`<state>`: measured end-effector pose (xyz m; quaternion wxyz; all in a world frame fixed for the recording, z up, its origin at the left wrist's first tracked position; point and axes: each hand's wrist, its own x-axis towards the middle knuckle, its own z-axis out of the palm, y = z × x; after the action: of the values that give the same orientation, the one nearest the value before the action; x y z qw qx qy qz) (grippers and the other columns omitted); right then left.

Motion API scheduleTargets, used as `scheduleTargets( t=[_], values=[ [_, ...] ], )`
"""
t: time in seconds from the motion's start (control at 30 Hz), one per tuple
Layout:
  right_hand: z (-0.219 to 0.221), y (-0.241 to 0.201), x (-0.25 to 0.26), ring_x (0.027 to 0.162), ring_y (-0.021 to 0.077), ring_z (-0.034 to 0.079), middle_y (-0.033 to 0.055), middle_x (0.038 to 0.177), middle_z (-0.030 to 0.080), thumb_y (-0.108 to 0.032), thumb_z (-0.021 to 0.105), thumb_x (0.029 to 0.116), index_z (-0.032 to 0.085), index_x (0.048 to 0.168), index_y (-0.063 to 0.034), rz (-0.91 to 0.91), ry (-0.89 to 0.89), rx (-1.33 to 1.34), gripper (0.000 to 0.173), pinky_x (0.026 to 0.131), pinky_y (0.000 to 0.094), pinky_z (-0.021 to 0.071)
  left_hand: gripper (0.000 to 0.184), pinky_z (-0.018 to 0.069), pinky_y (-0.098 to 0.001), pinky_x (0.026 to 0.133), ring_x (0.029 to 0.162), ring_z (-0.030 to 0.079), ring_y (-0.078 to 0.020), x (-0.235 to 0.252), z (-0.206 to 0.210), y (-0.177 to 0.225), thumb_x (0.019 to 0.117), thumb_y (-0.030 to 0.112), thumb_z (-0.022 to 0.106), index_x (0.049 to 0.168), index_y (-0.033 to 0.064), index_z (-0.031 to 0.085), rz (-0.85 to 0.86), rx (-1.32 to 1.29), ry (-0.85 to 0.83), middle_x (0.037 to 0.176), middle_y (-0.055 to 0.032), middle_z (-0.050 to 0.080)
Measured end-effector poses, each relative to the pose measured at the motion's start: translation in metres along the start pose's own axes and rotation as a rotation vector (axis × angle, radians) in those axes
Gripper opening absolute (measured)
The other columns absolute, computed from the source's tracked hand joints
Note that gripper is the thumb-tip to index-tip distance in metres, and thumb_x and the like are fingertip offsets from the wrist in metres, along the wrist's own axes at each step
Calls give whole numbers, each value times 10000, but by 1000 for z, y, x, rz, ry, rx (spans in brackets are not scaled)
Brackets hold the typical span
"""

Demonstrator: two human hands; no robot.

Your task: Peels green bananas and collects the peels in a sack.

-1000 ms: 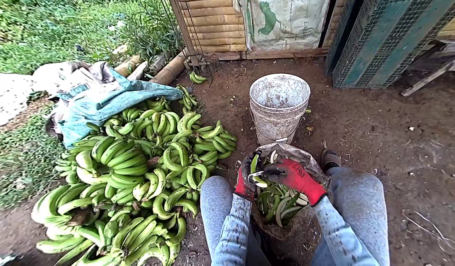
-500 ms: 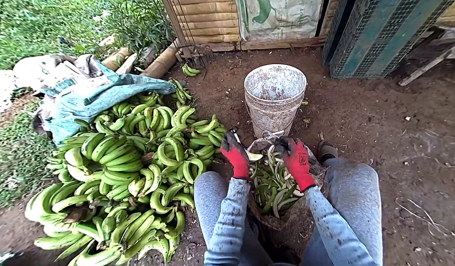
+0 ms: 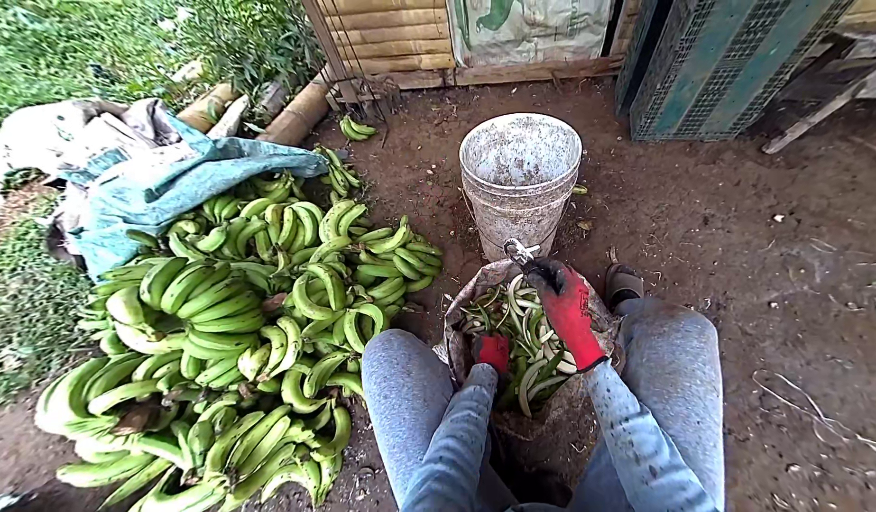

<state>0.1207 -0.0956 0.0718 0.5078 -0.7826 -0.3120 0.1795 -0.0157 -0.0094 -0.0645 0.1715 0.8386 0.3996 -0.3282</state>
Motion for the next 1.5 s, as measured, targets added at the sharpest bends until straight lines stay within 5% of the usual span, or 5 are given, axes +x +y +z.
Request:
scheduleTargets(
  t=[0.23,0.77,1.07,1.2,1.5],
  values=[
    [-2,-3,2,1128,295,666,150,1232,689,-245,658,1014,664,1337,-139,29,-17,4,341,1005,527,512,434,356,-509,1175,1389,488,-337,-21,-77,-16,977,229,634,1348,6,606,142,-317,155,1429,-219,560],
    [6,10,0,1099,210,680,132,1176,719,-260,667,987,703,1278,-95,17,-58,68,337,1007,403,526,477,434,-558,1080,1272,582,-363,43,10,31,1010,353,622,1358,28,593,-122,-987,254,1329,-223,629],
    [-15,-6,3,957,210,704,100,1093,741,-297,650,1008,670,1327,-143,25,-49,-25,355,911,445,550,414,501,-431,1001,1116,631,-271,-21,-72,-5,1074,237,518,1365,-57,544,57,-1450,903,1233,-239,638],
    [-13,-12,-7,1030,151,698,71,1129,738,-350,674,982,722,1240,-126,-65,-249,-2,345,962,367,554,343,541,-292,549,602,608,-135,-62,-135,-28,1107,316,400,1177,53,609,360,-1673,624,782,-67,640],
    [12,-10,-12,1228,422,599,262,1314,622,-246,611,986,684,1332,-106,-276,-243,-270,381,1070,563,463,374,552,-285,526,601,635,-152,-96,-120,-21,1112,229,303,1138,10,605,505,-1937,393,789,-101,661]
  ],
)
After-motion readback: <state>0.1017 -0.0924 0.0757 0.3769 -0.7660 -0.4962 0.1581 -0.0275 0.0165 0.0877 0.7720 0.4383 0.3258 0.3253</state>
